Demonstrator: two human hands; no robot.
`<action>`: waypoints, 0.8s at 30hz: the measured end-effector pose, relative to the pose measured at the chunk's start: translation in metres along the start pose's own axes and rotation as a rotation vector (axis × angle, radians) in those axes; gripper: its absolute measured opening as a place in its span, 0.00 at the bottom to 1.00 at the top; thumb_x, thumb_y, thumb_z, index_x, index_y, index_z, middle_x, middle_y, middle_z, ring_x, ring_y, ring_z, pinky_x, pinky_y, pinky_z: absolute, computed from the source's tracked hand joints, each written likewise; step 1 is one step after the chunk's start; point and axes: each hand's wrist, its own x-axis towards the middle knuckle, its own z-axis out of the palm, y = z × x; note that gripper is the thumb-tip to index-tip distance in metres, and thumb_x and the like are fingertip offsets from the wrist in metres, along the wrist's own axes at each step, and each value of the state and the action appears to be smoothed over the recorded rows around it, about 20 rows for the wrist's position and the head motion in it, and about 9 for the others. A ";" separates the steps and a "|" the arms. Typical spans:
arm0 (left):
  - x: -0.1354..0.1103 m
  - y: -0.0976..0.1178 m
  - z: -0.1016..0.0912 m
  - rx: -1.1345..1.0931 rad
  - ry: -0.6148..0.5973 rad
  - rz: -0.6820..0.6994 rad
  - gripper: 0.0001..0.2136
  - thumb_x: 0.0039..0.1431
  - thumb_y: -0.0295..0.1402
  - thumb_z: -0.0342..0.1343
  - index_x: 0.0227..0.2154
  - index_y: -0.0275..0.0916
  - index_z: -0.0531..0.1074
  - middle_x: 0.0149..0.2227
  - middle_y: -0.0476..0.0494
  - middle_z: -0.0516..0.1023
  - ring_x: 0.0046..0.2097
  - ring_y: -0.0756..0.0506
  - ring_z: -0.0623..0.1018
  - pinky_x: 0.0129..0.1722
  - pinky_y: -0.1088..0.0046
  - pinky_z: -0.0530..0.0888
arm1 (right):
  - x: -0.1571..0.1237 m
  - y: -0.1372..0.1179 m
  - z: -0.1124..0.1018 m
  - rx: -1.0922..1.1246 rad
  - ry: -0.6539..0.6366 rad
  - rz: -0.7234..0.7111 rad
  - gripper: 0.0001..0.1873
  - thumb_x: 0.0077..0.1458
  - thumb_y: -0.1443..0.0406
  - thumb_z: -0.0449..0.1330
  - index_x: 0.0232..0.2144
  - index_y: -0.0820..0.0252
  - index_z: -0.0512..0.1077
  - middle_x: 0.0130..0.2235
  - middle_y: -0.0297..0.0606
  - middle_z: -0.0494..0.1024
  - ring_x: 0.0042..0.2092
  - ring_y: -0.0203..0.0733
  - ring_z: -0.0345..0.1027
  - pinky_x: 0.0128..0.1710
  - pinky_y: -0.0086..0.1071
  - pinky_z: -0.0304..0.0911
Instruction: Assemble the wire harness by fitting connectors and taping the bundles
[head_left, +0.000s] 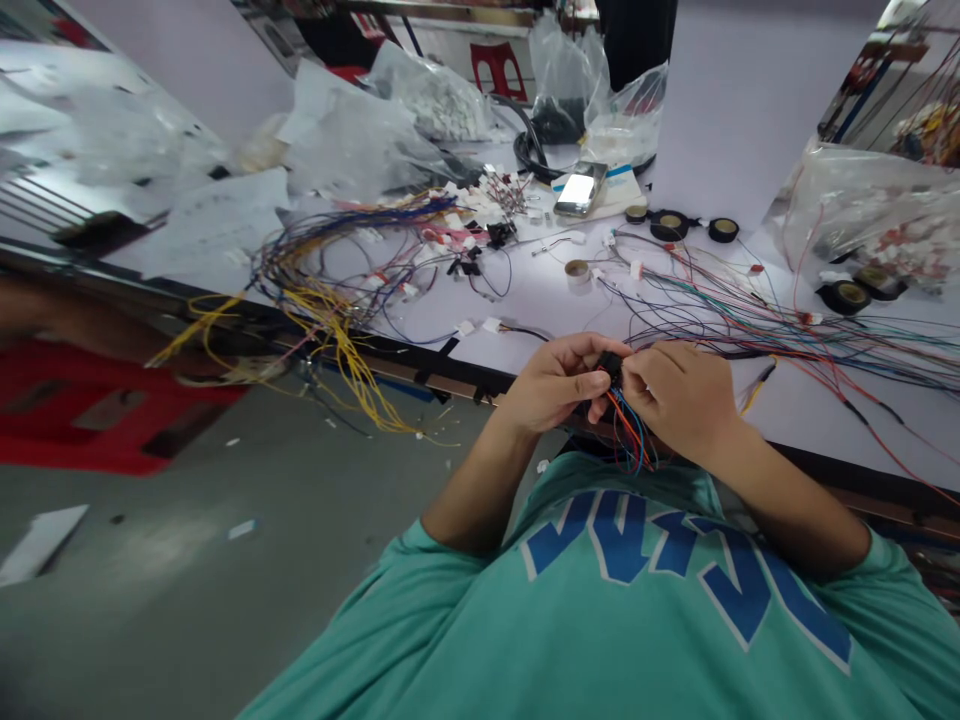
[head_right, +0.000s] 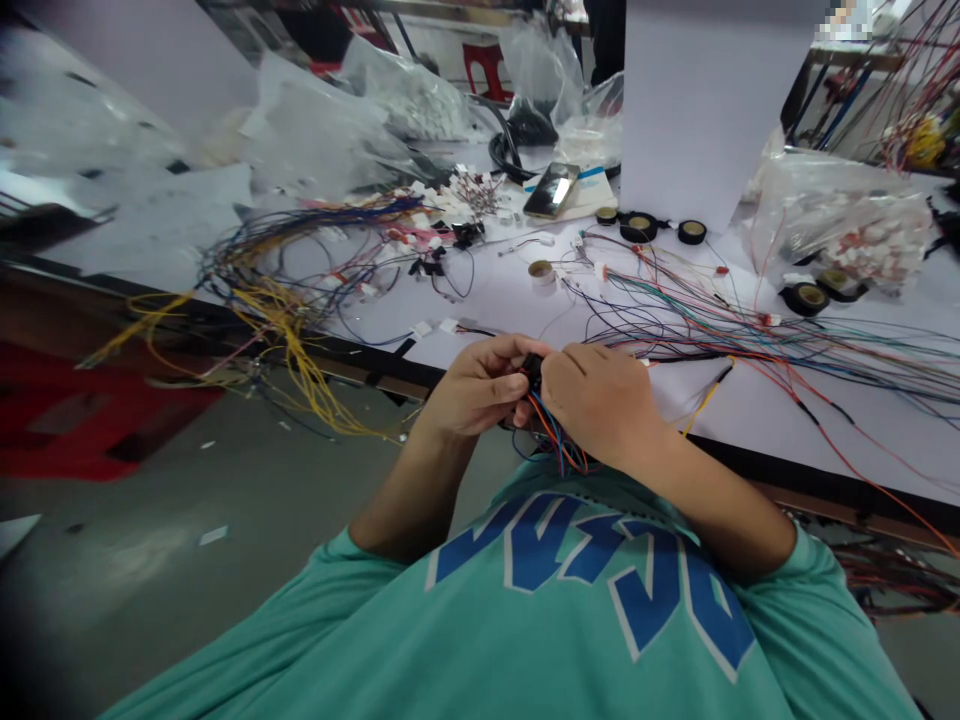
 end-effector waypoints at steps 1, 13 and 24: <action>0.000 0.000 0.001 0.001 0.008 -0.003 0.20 0.41 0.39 0.70 0.36 0.32 0.74 0.20 0.52 0.72 0.16 0.55 0.70 0.15 0.83 0.68 | -0.001 0.001 0.000 0.010 -0.031 0.009 0.18 0.56 0.72 0.48 0.18 0.59 0.69 0.18 0.33 0.69 0.23 0.33 0.60 0.26 0.28 0.48; 0.001 -0.002 0.001 -0.019 0.037 0.010 0.19 0.41 0.39 0.70 0.35 0.34 0.74 0.20 0.53 0.71 0.16 0.55 0.69 0.15 0.83 0.64 | -0.014 0.015 -0.004 0.425 -0.116 0.185 0.11 0.58 0.67 0.51 0.28 0.61 0.71 0.25 0.34 0.73 0.28 0.33 0.64 0.29 0.27 0.56; 0.071 0.073 0.004 0.422 0.305 0.260 0.08 0.48 0.24 0.62 0.33 0.34 0.73 0.21 0.53 0.68 0.20 0.56 0.67 0.19 0.82 0.61 | 0.046 0.043 0.027 1.102 -0.312 0.566 0.18 0.55 0.56 0.58 0.45 0.60 0.68 0.35 0.36 0.75 0.37 0.36 0.70 0.41 0.33 0.67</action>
